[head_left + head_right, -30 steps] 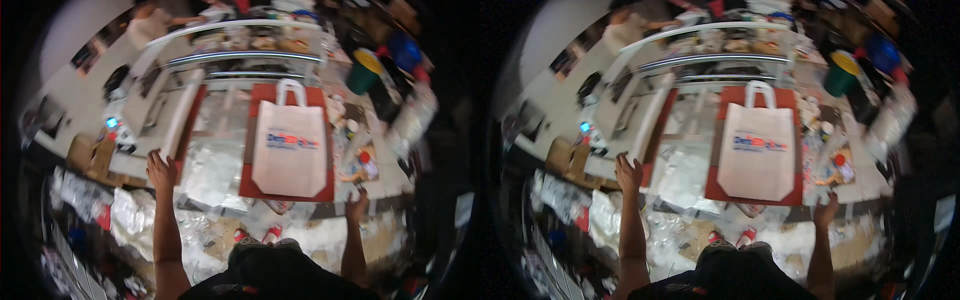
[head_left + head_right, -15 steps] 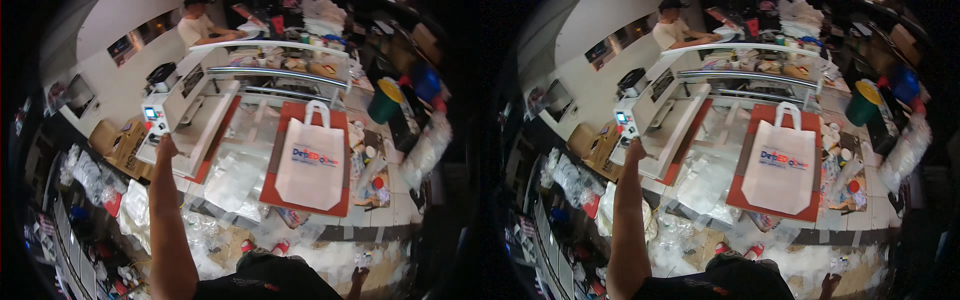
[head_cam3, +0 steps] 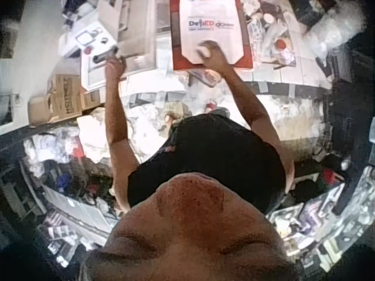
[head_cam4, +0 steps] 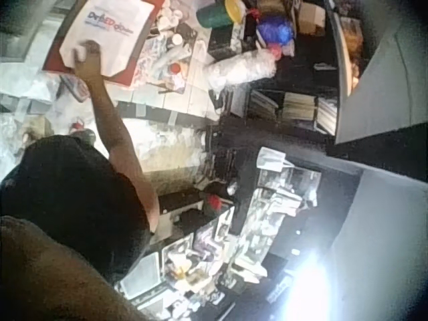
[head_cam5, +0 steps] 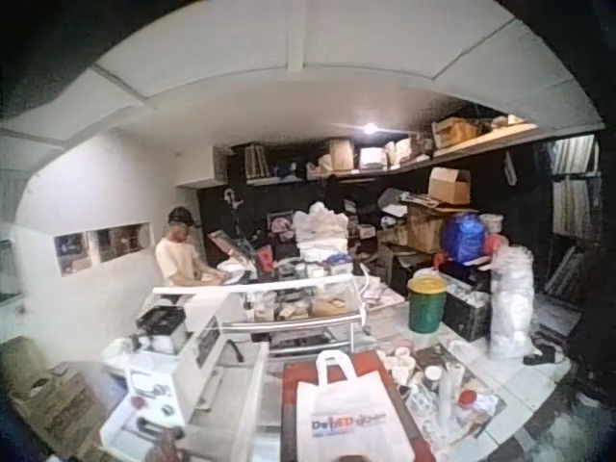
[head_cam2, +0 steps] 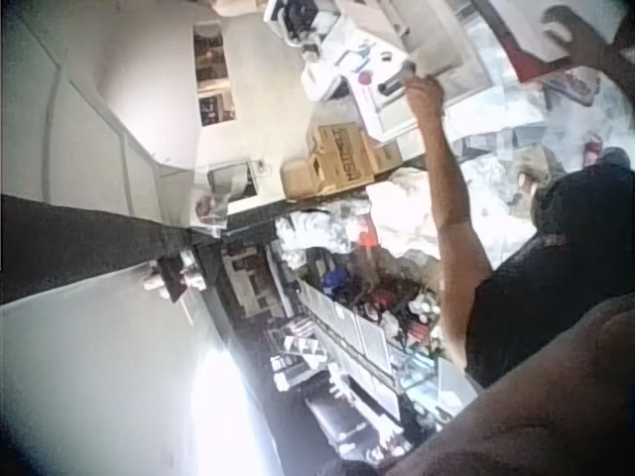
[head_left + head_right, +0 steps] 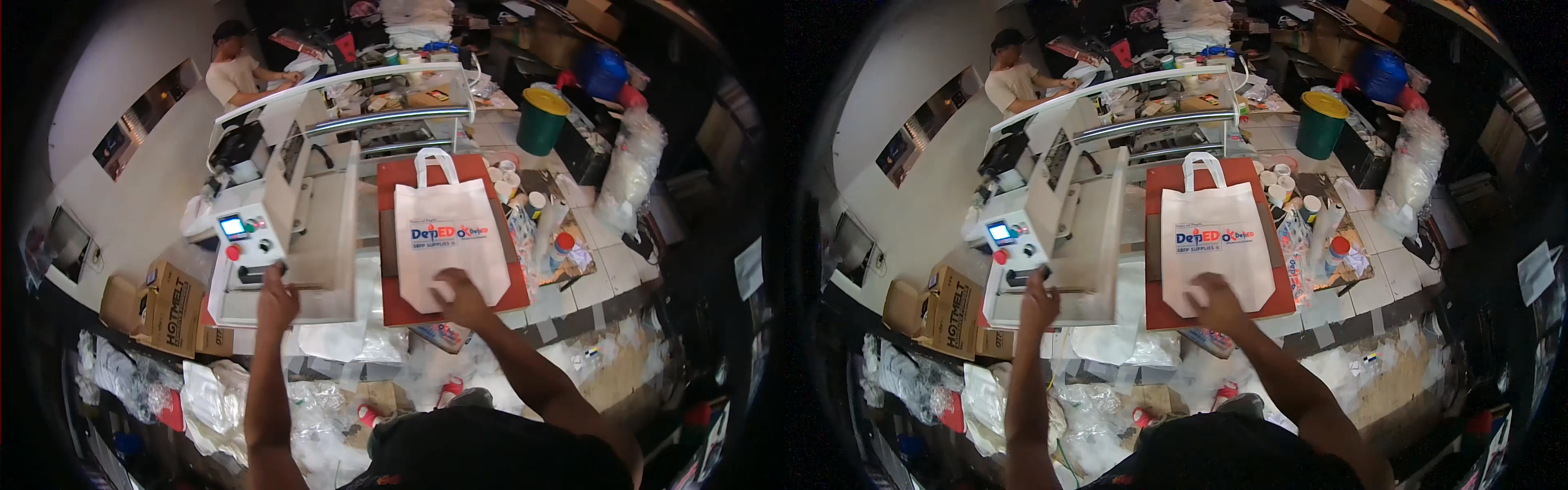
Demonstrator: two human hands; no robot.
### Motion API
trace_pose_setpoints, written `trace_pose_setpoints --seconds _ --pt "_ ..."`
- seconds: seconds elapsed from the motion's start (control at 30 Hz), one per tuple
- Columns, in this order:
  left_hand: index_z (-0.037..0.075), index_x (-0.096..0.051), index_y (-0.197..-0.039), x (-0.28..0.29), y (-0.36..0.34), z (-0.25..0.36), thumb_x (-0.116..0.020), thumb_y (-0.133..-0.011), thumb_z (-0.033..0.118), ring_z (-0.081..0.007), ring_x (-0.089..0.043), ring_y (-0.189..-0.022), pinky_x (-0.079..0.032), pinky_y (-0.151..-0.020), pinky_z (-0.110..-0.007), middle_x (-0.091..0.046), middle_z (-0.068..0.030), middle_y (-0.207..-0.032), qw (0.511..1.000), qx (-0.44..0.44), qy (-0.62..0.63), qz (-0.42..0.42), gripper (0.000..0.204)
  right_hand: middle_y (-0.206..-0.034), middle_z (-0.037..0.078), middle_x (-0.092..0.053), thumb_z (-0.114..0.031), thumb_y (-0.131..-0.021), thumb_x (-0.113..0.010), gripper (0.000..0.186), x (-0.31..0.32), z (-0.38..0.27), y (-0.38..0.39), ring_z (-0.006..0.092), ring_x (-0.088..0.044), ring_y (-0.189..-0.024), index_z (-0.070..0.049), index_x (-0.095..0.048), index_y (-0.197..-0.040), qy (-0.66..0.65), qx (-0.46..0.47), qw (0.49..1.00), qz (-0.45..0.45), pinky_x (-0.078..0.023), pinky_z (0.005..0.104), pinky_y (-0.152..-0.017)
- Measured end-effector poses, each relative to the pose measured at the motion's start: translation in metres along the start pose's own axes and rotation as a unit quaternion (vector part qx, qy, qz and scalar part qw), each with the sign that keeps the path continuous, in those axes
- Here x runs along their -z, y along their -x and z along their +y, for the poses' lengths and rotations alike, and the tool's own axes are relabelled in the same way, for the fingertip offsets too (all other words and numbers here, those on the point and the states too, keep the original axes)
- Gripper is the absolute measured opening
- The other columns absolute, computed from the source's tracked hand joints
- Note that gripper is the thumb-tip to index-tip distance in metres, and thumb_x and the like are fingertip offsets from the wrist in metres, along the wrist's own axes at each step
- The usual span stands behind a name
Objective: The person heat presses designs onto tote bags by positioning each bag on the heat press machine, placing a transfer sheet on top, operating the press, peeling off the backing film, and stacking the finished bags.
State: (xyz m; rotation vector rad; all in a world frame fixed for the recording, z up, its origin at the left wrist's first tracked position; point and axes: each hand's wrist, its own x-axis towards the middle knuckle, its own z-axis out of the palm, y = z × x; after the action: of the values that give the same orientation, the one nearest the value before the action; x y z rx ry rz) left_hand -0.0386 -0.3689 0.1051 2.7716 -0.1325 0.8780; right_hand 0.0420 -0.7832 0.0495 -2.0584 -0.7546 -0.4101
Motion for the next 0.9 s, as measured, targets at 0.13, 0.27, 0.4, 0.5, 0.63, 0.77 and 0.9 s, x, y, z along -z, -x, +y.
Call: trace_pose_setpoints --seconds 0.13,0.27,0.4,0.5,0.63,0.77,0.9 --pt "-0.001 -0.063 -0.117 0.049 0.036 0.094 -0.059 -0.085 0.004 -0.0365 -0.069 -0.089 -0.056 -0.077 -0.040 -0.068 -0.0219 -0.111 0.972 0.115 0.192 -0.075 0.032 -0.129 0.015 -0.056 -0.021 -0.084 -0.071 0.040 -0.049 -0.115 -0.060 0.0346 -0.051 -0.124 -0.003 -0.062 -0.118 0.054 0.155 0.985 -0.050 -0.042 0.0429 -0.106" --pt "0.004 -0.066 -0.113 0.088 0.142 0.046 -0.063 -0.085 0.008 -0.0319 -0.071 -0.082 -0.057 -0.072 -0.038 -0.069 -0.0215 -0.106 0.944 0.179 0.223 -0.162 0.029 -0.123 0.020 -0.058 -0.038 -0.086 -0.067 0.057 -0.106 -0.143 -0.088 0.0353 -0.050 -0.123 0.000 -0.055 -0.128 0.177 0.178 0.967 -0.044 -0.039 0.0450 -0.106" --pt "0.004 -0.067 -0.108 0.104 0.275 -0.034 -0.063 -0.087 0.014 -0.0338 -0.071 -0.077 -0.057 -0.070 -0.039 -0.071 -0.0213 -0.096 0.896 0.331 0.168 -0.243 0.023 -0.112 0.017 -0.064 -0.050 -0.088 -0.061 0.053 -0.109 -0.158 -0.102 0.0334 -0.057 -0.113 -0.003 -0.063 -0.112 0.298 0.044 0.949 -0.094 -0.041 0.0459 -0.100" --pt "0.006 -0.070 -0.109 0.111 0.377 -0.092 -0.069 -0.087 0.026 -0.0331 -0.072 -0.085 -0.056 -0.079 -0.041 -0.072 -0.0204 -0.097 0.879 0.327 0.166 -0.306 0.030 -0.089 0.013 -0.070 -0.055 -0.087 -0.059 0.047 -0.104 -0.137 -0.104 0.0282 -0.067 -0.089 -0.009 -0.068 -0.084 0.358 -0.102 0.926 -0.067 -0.044 0.0471 -0.084" --pt "0.013 -0.070 -0.114 0.113 0.434 -0.144 -0.067 -0.086 0.037 -0.0328 -0.067 -0.106 -0.052 -0.093 -0.041 -0.071 -0.0142 -0.111 0.819 0.326 0.145 -0.449 0.036 -0.078 0.012 -0.070 -0.047 -0.087 -0.063 0.038 -0.075 -0.099 -0.093 0.0315 -0.068 -0.076 -0.010 -0.068 -0.078 0.398 -0.098 0.912 0.007 -0.048 0.0472 -0.075" --pt "0.010 -0.071 -0.111 0.088 0.434 -0.183 -0.062 -0.088 0.034 -0.0334 -0.065 -0.109 -0.050 -0.097 -0.042 -0.069 -0.0159 -0.114 0.810 0.360 0.135 -0.443 0.034 -0.075 0.014 -0.069 -0.045 -0.086 -0.065 0.036 -0.043 -0.083 -0.085 0.0361 -0.068 -0.074 -0.010 -0.067 -0.077 0.393 -0.108 0.913 0.013 -0.049 0.0496 -0.073" --pt "0.008 -0.072 -0.109 0.068 0.408 -0.203 -0.058 -0.091 0.032 -0.0357 -0.066 -0.106 -0.051 -0.093 -0.043 -0.069 -0.0186 -0.111 0.842 0.351 0.138 -0.385 0.033 -0.071 0.016 -0.067 -0.043 -0.086 -0.067 0.037 -0.020 -0.072 -0.078 0.0385 -0.066 -0.071 -0.008 -0.065 -0.073 0.394 -0.095 0.914 0.025 -0.048 0.0511 -0.070"
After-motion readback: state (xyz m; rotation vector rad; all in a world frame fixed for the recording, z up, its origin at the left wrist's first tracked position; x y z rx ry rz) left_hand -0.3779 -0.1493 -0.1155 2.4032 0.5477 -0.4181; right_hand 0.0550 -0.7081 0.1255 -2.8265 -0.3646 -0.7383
